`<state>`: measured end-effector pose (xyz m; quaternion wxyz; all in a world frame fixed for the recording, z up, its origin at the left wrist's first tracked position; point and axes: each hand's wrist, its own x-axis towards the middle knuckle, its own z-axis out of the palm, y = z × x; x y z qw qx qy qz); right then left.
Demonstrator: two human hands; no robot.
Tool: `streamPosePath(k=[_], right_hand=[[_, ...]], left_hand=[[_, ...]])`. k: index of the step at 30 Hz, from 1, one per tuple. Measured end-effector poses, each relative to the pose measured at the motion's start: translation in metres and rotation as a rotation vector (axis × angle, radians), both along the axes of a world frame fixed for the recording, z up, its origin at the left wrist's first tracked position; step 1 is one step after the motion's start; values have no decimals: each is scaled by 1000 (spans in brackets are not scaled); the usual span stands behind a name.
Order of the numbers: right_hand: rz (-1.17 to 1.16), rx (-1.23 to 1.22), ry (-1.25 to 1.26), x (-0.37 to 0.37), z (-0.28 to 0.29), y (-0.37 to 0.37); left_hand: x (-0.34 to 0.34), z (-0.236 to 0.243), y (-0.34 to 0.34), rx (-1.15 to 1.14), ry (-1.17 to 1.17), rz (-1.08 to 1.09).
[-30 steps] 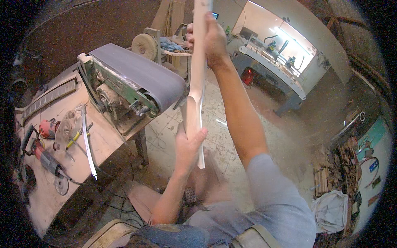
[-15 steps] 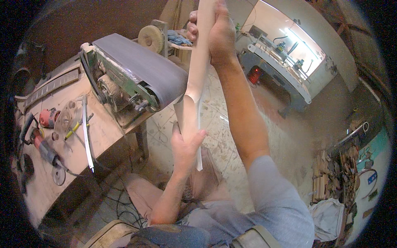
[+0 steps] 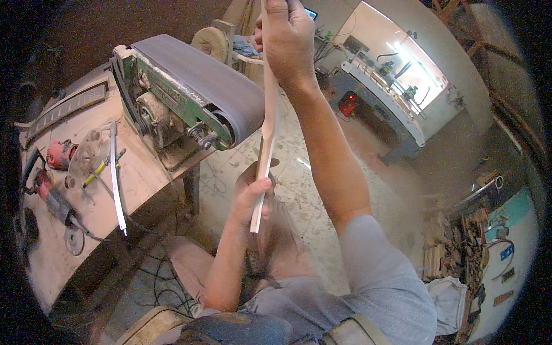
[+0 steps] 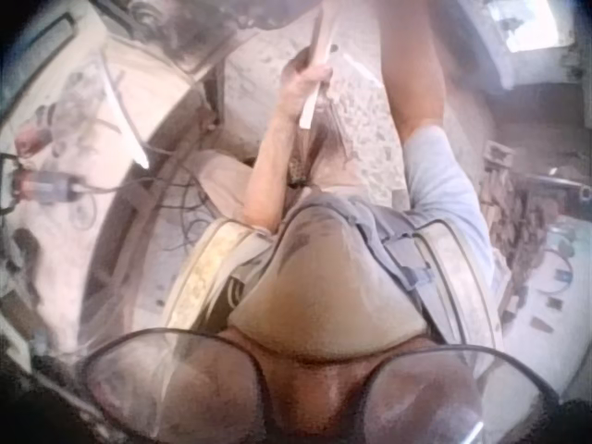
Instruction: The person holds a wooden guitar neck with both hands and presses the back of it against a running belt sander to smooth the surface, turning the neck to work on different sides.
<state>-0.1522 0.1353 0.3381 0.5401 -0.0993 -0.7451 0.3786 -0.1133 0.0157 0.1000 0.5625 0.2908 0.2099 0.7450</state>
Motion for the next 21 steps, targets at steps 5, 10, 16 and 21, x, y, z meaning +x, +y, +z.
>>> streamPosePath(k=[5, 10, 16, 21], right_hand=[[-105, 140, -57, -12, -6, 6], [-289, 588, -2, -25, -14, 36], [-3, -34, -145, -10, 0, 13], [340, -285, -28, -6, 2, 17]], left_hand=[[-9, -16, 12, 154, -195, -219], [-8, -24, 28, 280, -356, -428], [9, 2, 1, 84, -174, -116], [28, 31, -17, -72, -15, 165]])
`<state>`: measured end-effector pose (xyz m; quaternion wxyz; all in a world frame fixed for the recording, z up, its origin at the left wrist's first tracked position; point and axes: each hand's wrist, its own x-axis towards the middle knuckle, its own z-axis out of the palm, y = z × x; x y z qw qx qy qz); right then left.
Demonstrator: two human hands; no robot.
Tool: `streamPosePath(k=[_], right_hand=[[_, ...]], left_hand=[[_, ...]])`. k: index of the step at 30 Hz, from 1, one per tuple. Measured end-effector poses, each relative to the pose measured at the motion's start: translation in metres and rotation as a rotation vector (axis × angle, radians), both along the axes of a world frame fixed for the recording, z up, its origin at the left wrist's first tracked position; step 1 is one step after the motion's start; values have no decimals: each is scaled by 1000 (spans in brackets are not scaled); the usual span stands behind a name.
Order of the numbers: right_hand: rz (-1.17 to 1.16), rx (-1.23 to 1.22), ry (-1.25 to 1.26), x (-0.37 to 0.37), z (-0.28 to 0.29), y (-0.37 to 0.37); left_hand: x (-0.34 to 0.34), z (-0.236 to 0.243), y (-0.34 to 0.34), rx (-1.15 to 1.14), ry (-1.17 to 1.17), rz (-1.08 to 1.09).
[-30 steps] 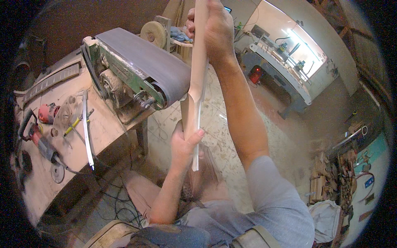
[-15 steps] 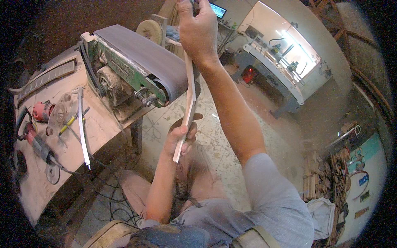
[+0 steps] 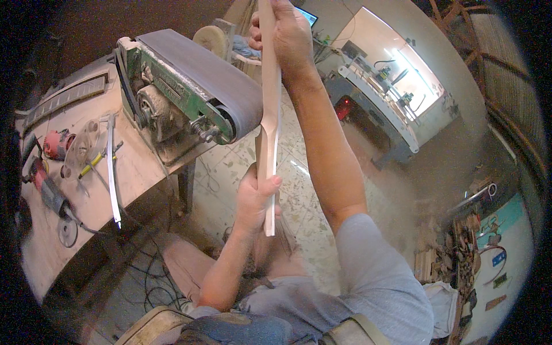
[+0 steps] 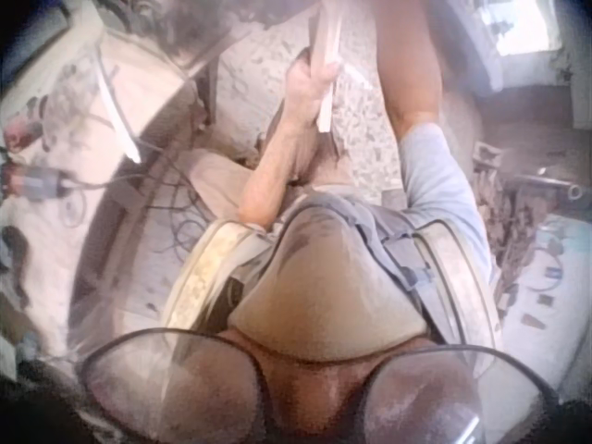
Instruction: The person holds a wooden guitar neck with both hands and presses the back of it against a running belt sander to smooth the surface, turning the neck to work on different sides.
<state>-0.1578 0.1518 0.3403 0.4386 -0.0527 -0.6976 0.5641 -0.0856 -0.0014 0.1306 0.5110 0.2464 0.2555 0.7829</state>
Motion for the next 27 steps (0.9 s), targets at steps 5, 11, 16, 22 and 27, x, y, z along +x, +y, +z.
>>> streamPosePath(k=[5, 11, 16, 22, 27], right_hand=[[141, -68, 19, 1, 0, 3], [-289, 241, -106, -13, -2, -15], [-535, 576, -182, -23, -10, -10], [-1039, 1048, -335, -21, -18, 43], [-517, 199, -215, 69, -11, 86]], left_hand=[[4, 1, 1, -10, 2, 28], [-10, -22, 15, 184, -194, -220], [-22, -48, 31, 388, -409, -525], [-23, -54, 75, 587, -517, -859], [33, -21, 54, 24, 65, -197]])
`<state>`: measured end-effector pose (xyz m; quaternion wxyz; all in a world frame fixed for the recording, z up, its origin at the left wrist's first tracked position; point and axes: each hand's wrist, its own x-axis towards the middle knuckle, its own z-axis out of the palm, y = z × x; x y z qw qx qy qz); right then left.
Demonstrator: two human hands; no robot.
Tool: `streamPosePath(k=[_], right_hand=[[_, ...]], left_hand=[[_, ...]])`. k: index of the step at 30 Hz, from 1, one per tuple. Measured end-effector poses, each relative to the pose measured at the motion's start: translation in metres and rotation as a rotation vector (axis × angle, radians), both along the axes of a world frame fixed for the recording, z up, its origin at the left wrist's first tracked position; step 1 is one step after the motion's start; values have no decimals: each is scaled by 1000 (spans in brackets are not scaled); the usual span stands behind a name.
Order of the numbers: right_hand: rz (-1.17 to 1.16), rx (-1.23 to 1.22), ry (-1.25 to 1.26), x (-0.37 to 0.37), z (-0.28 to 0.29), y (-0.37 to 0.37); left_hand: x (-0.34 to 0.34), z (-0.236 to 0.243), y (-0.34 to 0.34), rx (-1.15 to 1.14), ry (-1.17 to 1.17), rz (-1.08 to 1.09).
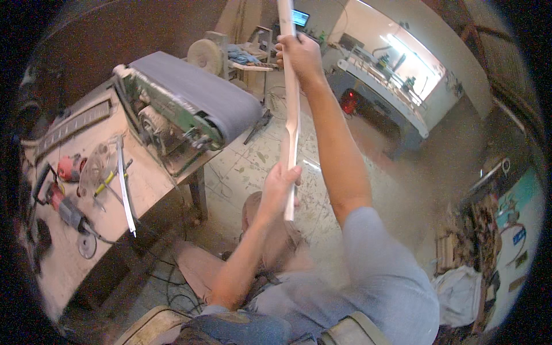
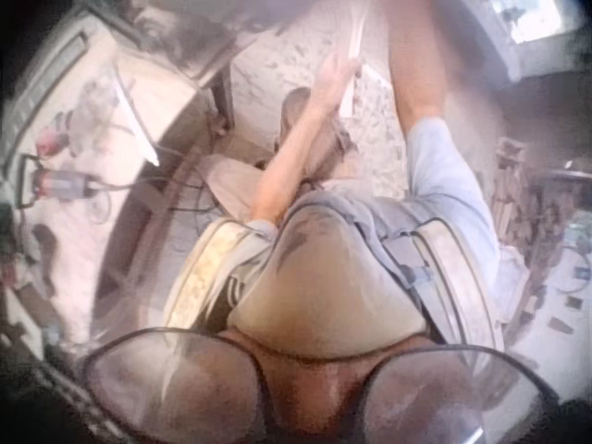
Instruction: The person holds a wooden guitar neck with both hands and presses the back of it against a running belt sander to smooth the surface, turning the neck to work on different sides.
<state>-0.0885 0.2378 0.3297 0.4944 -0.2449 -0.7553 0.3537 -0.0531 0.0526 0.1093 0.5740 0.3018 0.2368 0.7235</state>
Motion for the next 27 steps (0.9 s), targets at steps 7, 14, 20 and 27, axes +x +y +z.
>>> streamPosePath(k=[7, 14, 20, 27], right_hand=[[180, -347, 384, 120, -25, -6], [281, -544, 502, 148, -58, -9], [451, -692, 530, 164, -73, -11], [590, -954, 673, 140, -91, -20]], left_hand=[[44, 9, -60, -244, 368, 494], [62, -29, -80, -147, 863, 1000], [25, -21, -125, -299, 1164, 1150], [-65, 73, -219, -239, 1767, 1429]])
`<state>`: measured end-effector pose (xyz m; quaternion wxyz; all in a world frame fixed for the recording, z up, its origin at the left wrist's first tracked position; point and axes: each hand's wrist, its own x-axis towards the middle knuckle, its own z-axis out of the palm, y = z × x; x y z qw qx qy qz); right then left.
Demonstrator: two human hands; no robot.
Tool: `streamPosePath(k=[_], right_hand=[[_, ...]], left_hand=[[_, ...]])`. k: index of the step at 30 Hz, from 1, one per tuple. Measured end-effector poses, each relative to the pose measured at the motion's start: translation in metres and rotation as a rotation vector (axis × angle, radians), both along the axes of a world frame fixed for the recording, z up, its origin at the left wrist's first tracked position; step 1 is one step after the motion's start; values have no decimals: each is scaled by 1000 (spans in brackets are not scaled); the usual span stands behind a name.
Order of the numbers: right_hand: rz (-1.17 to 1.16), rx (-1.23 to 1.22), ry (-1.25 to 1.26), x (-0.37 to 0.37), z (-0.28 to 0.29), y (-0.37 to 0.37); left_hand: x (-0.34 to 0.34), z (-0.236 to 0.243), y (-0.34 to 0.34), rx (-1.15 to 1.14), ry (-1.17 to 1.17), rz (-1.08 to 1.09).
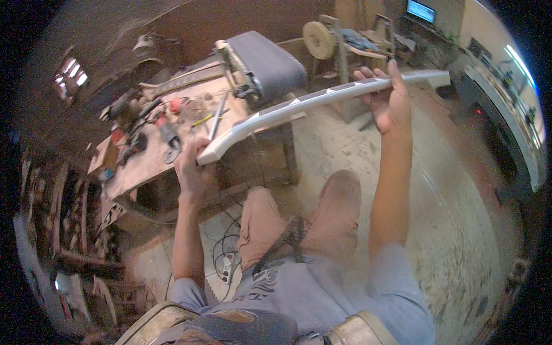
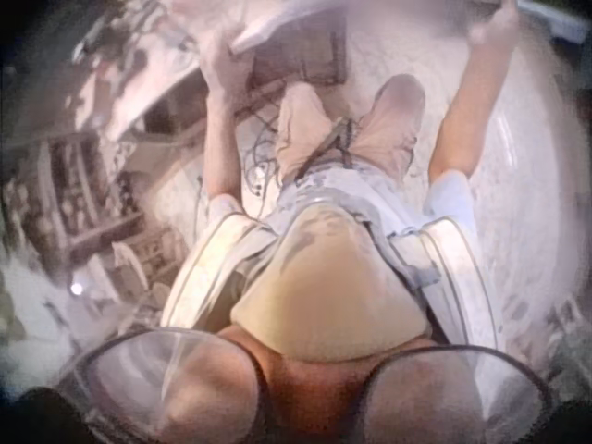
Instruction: The person holds a wooden guitar neck with both hands and presses the back of it against a running belt sander to smooth the surface, turning the neck to work on different sides.
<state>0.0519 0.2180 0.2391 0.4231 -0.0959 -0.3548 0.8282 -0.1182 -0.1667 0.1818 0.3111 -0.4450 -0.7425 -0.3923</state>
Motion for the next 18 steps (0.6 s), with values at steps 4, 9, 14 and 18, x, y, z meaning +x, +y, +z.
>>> streamPosePath(k=[4, 9, 14, 18], right_hand=[[61, -66, 56, -38, -8, 2], [113, -37, 38, -82, 5, 10], [222, 51, -47, -121, 23, 35], [131, 5, -109, -144, 22, 54]], left_hand=[[-24, 42, -20, -99, 35, 127], [-45, 80, -26, -181, -90, 131], [-69, 76, -20, -198, -132, 167], [-70, 70, -4, -223, -225, 77]])
